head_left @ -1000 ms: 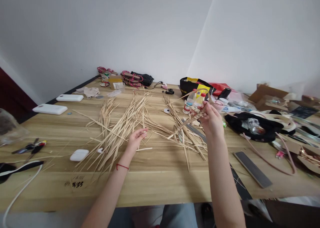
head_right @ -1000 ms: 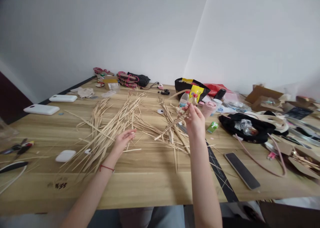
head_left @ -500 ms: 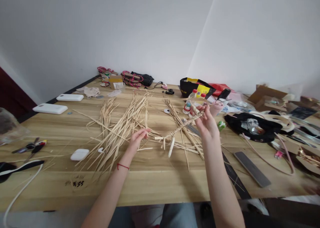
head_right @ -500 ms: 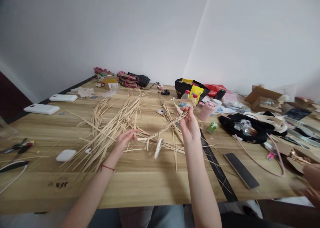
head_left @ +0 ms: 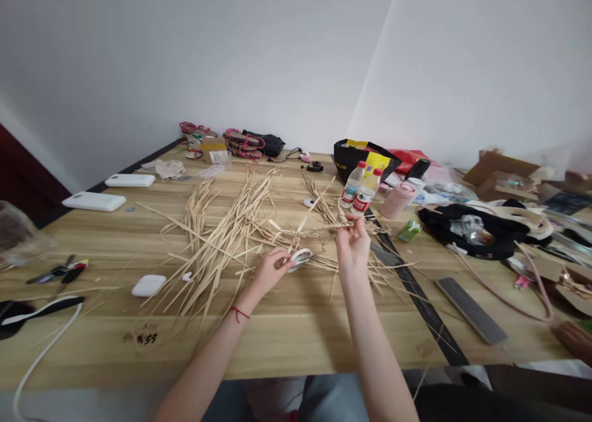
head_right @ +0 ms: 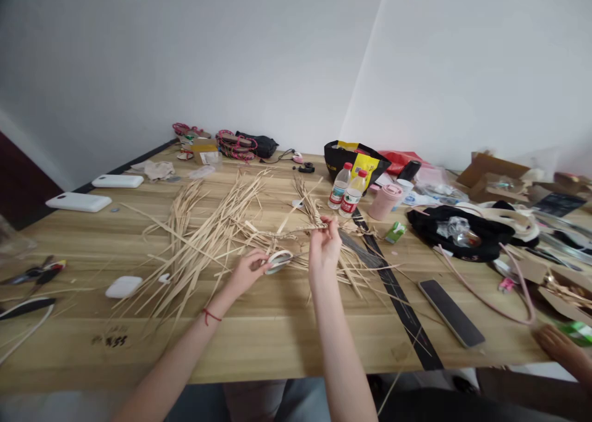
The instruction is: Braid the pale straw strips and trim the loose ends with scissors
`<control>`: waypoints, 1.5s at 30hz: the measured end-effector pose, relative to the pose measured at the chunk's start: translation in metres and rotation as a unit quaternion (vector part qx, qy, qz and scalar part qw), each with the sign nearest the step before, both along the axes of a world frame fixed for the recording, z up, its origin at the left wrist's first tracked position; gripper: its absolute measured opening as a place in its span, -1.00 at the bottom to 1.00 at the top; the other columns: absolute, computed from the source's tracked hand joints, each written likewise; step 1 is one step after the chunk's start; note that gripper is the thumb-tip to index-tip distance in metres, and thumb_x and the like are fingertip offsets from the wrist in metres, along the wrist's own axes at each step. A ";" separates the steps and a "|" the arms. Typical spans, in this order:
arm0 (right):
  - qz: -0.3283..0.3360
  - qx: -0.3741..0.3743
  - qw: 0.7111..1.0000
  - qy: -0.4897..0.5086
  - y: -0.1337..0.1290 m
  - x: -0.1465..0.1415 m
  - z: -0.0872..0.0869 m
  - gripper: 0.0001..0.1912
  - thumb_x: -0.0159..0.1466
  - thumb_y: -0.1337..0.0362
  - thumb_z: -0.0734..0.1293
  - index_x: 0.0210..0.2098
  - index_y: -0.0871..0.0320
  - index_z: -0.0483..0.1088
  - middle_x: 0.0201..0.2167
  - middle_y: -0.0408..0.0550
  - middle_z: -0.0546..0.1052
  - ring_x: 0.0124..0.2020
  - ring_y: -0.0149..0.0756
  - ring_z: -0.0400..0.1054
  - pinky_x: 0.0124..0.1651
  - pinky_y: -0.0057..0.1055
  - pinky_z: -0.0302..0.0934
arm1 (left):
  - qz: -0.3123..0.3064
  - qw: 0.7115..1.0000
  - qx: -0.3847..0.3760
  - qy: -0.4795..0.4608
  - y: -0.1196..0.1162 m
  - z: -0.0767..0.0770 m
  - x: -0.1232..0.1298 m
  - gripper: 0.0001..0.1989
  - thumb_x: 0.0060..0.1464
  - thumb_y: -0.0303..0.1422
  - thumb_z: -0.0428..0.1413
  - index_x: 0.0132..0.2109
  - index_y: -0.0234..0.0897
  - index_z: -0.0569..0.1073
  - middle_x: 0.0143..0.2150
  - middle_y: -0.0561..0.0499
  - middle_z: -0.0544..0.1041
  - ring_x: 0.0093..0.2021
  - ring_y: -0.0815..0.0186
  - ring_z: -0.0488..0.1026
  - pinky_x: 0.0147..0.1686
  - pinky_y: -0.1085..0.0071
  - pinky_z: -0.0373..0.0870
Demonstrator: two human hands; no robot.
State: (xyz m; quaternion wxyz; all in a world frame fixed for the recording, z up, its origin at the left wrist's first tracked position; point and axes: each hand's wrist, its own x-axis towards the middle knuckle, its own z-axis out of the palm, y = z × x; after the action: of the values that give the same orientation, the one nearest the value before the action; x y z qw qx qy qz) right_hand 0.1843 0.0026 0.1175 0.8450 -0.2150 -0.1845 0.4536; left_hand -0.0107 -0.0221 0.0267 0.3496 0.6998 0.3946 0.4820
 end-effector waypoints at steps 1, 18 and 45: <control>0.002 -0.002 1.000 -0.003 -0.002 -0.005 -0.005 -0.89 0.20 0.27 0.32 -0.44 0.11 0.31 -0.49 -0.25 0.42 -0.38 -0.48 0.37 -0.02 -0.36 0.30 | 0.001 1.000 -0.007 -0.006 0.001 -0.003 0.001 -0.85 -0.02 -0.28 0.18 -0.33 -0.28 0.52 -0.25 -0.07 0.48 -0.24 0.28 0.41 -0.22 0.35 0.33; 0.006 0.022 1.000 0.014 -0.003 0.007 -0.005 -0.84 0.20 0.19 0.32 -0.46 0.07 0.30 -0.51 -0.23 0.40 -0.32 -0.40 0.39 0.10 -0.21 0.25 | 0.161 0.984 -0.019 -0.078 0.016 -0.017 -0.009 -0.60 -0.07 -0.24 0.20 -0.05 -0.25 0.44 -0.02 -0.12 0.36 -0.42 0.42 0.35 -0.44 0.45 0.36; 0.273 -0.099 0.943 -0.161 -0.009 -0.021 -0.068 -0.55 0.01 -0.11 0.39 -0.31 0.12 0.36 -0.40 -0.11 0.53 -0.38 -0.29 0.42 -0.36 -0.35 0.32 | 0.099 0.967 -0.119 -0.203 0.012 0.002 -0.027 -0.73 -0.19 -0.23 0.26 -0.31 -0.28 0.49 -0.33 -0.04 0.54 -0.28 0.25 0.46 -0.18 0.33 0.39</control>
State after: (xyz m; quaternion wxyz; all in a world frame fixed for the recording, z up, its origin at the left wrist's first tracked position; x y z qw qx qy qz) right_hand 0.1635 -0.0059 0.0492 0.6226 -0.3088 -0.3240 0.6419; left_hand -0.0379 -0.0099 0.0286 0.4536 0.4977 0.4373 0.5962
